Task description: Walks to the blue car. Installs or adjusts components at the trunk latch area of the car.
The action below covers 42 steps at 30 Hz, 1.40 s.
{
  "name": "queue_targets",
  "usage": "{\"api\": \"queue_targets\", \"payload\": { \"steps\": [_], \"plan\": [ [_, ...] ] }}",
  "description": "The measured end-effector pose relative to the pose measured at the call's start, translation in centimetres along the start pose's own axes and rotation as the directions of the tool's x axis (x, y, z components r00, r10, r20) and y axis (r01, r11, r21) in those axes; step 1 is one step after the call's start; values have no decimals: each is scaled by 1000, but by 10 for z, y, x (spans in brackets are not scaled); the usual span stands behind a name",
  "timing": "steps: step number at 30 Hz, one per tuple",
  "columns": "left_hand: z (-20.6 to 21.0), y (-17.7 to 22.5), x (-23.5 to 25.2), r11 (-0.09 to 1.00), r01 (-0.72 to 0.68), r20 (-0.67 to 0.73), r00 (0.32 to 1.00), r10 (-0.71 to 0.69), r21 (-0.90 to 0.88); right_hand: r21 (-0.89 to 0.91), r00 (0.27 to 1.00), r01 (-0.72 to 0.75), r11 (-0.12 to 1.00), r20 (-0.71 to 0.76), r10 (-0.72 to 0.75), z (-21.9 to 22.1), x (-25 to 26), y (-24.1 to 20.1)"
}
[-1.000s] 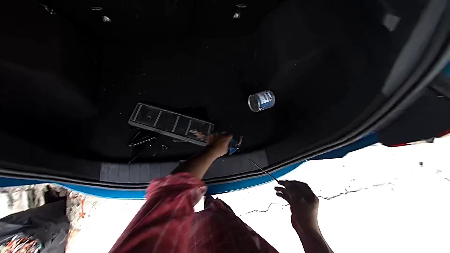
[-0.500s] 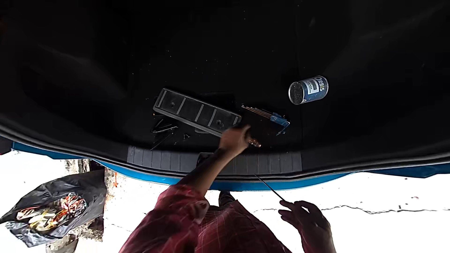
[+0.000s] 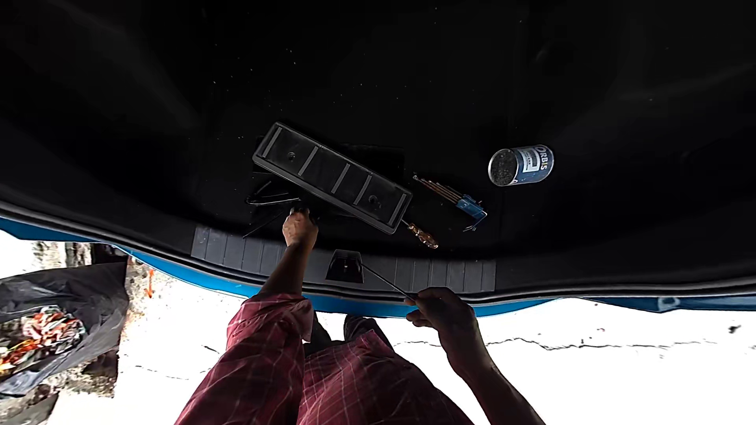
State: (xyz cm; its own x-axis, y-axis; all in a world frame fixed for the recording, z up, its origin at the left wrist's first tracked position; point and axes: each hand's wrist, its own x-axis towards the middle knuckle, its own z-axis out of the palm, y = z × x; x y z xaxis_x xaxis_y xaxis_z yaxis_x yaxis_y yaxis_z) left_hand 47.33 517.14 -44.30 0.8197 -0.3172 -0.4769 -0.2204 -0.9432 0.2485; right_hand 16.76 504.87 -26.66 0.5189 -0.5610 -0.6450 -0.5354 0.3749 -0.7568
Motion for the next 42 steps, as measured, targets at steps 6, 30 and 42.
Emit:
{"api": "queue_targets", "payload": {
  "steps": [6,30,42],
  "plan": [
    [-14,-8,-17,954,-201,-36,980,198,-223,-125,975,221,967,24,-220,4,9,-13],
    [-125,4,-208,-328,270,-62,679,731,-905,-274,627,770,576,165,-761,-20,-70,-88],
    [-131,1,-209,-53,131,54,694,718,-990,-574,247,815,-77,465,-850,-23,-86,-109]
  ]
}}
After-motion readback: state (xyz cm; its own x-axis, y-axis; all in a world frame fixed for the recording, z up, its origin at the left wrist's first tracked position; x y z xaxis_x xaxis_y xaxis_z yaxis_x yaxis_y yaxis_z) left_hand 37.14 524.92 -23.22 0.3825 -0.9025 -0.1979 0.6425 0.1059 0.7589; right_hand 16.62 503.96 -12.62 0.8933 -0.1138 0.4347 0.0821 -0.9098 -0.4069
